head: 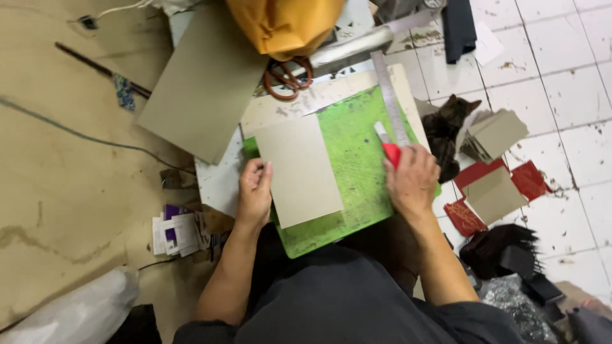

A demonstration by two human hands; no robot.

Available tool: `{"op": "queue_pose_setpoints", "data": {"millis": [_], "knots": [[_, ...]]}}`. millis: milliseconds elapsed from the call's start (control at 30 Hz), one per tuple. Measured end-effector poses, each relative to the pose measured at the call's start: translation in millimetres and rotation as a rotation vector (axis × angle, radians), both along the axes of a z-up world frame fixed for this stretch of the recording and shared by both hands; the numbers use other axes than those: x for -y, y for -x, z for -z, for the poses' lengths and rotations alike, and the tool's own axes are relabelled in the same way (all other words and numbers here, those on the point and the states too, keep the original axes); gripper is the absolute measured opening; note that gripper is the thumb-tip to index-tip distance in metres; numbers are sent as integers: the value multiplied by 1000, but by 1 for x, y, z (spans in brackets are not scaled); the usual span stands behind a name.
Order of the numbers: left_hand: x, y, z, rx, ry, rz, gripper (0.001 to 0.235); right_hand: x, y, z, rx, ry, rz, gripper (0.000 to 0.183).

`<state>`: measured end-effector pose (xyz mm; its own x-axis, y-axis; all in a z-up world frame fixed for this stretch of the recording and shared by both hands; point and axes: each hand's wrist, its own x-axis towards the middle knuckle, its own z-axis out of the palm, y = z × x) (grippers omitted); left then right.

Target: Cutting and scoring cardboard sheets using a utility knife and a metal ruler on a cutting mat

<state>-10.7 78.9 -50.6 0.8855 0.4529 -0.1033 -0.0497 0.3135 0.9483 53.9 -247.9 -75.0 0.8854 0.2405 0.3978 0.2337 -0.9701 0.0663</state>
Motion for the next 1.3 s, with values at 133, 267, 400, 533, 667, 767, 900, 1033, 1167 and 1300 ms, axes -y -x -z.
{"op": "queue_pose_setpoints", "data": {"millis": [133,267,400,533,667,767,900,1033,1167,1300], "knots": [[-13,-13,23,28,-34,48,12,22,9,1,-80,10,144,45],[-22,-30,77,52,-41,71,12,51,21,-2,-139,-48,204,47],[-15,-38,77,67,-47,64,12,60,31,-18,-289,-235,255,48],[-20,-40,42,47,-103,113,9,31,40,-84,-570,-450,457,50],[-33,-36,25,-94,-177,157,10,47,49,-94,-645,-508,523,48],[-37,-29,8,-260,-178,188,20,49,59,-97,-603,-552,471,42],[-35,-12,13,-222,-234,203,22,60,67,-80,-595,-533,389,46],[-48,16,-33,-297,-247,243,17,53,74,-77,-655,-685,281,31],[-67,28,-41,-321,-253,196,14,59,74,-63,-689,-944,137,19],[-92,19,-21,-272,-82,-38,11,57,75,-60,-691,-1001,107,28]]}}
